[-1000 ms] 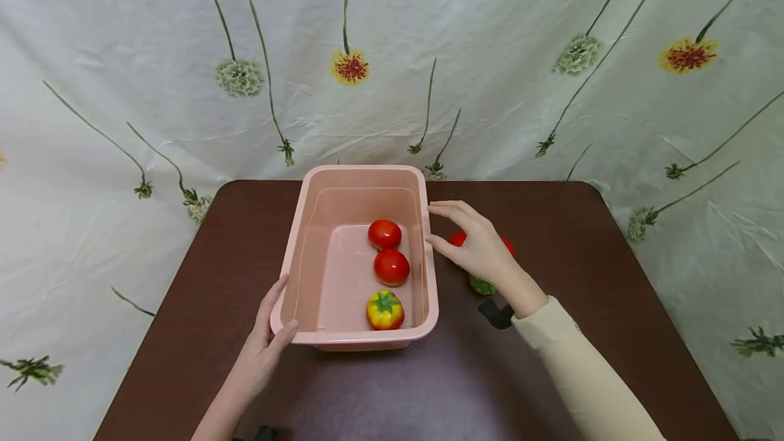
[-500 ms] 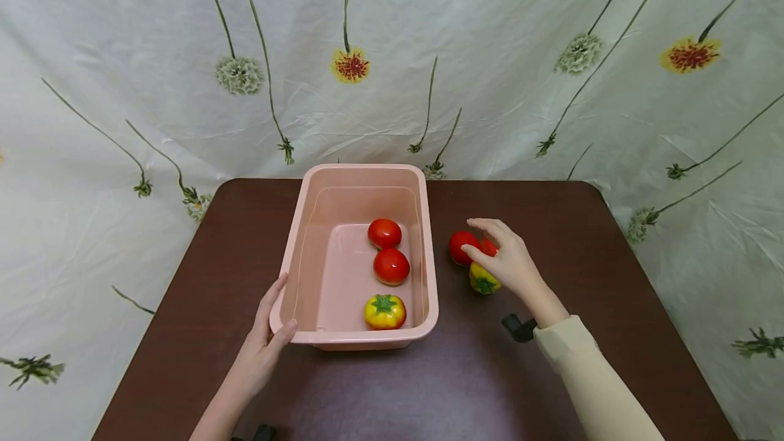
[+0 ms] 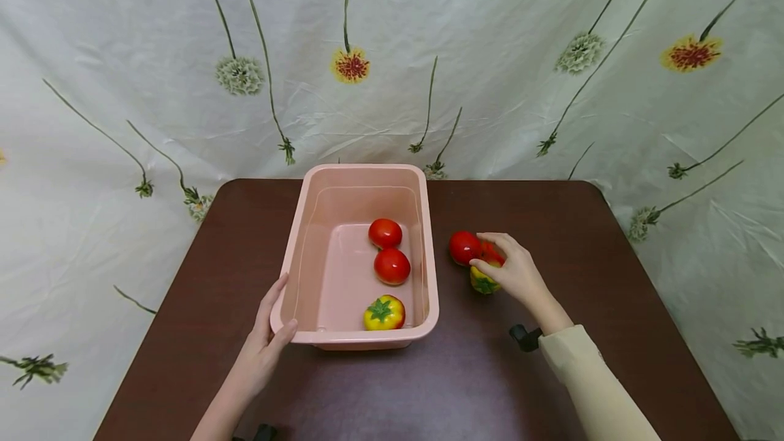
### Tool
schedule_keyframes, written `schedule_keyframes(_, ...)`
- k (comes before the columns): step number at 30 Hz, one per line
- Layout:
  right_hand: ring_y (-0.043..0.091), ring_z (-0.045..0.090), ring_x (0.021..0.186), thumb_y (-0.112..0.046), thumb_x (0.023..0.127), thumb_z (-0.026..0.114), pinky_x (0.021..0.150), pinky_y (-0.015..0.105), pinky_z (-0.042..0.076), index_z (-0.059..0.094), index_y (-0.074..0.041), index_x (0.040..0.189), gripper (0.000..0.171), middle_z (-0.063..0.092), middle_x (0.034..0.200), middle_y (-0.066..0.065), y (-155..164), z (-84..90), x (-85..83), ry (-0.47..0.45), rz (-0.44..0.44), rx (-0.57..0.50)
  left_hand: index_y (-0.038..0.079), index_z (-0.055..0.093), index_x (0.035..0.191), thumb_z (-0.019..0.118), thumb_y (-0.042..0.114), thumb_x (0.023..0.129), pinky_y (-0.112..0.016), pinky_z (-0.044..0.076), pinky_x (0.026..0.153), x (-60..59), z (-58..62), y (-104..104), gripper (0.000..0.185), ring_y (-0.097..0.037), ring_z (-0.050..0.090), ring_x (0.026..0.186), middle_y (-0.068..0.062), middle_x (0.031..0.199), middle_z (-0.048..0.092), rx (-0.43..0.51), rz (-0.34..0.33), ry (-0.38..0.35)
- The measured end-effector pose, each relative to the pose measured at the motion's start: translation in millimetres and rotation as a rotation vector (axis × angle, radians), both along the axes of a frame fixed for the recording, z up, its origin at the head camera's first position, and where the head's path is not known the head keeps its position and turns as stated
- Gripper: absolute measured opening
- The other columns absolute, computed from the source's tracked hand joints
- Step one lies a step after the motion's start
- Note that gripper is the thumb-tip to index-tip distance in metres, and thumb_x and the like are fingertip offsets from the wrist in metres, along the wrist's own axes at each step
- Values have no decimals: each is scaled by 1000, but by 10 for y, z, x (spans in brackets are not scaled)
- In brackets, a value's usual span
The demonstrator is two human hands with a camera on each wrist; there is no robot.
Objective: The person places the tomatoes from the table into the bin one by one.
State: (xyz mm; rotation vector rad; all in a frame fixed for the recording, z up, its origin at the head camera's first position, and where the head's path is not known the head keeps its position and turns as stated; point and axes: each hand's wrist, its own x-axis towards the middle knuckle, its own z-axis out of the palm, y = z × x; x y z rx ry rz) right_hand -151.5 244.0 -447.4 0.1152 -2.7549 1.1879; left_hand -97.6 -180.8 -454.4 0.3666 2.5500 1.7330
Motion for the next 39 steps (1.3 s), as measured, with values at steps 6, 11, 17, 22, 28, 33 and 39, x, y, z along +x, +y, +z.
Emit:
schedule_keyframes(6,37,56,121,-19,85,77,102,51,45,59,-3,132,53,59,131,16,47,-93,10,-40,-9,23,29,17,158,51,11,99,-58,14,114,4,1,0,70,-8,11,147,-5,164,16,-10,4,-6)
schedule_keyframes(11,37,54,120,-20,84,77,102,53,44,59,-3,132,54,57,132,18,86,-176,9,-60,-17,82,28,18,158,52,10,99,-50,16,116,4,2,-2,70,-9,12,147,-4,164,16,-16,3,-4)
schedule_keyframes(17,39,50,126,-21,84,77,105,55,40,57,-1,133,57,55,136,20,126,-257,4,-86,-14,105,28,17,158,52,10,99,-70,12,108,-5,12,-1,71,-19,8,149,-7,164,14,11,-9,-13)
schedule_keyframes(22,40,50,124,-18,83,78,104,55,41,57,1,132,57,55,134,22,159,-325,14,-70,-10,110,28,17,158,51,10,99,-68,12,109,-7,9,5,71,-22,9,149,-8,164,13,18,-12,-20)
schedule_keyframes(28,40,52,121,-18,80,81,102,54,43,58,2,131,59,56,133,22,170,-373,20,-58,-6,124,28,17,158,51,10,99,-61,15,112,-2,1,3,71,-22,11,148,-6,164,13,14,-9,-23)
schedule_keyframes(33,39,55,116,-18,78,82,99,54,46,59,1,130,60,56,132,23,153,-394,24,-54,-7,122,29,17,158,51,10,99,-31,20,115,17,-4,-4,70,-21,13,147,-6,164,14,-1,-6,-18)
schedule_keyframes(39,40,55,115,-20,78,81,98,55,46,57,-1,133,62,54,135,24,137,-431,47,-97,-6,138,28,16,158,51,10,99,-39,20,116,16,7,-3,71,-29,13,147,-7,164,13,7,-10,-21)
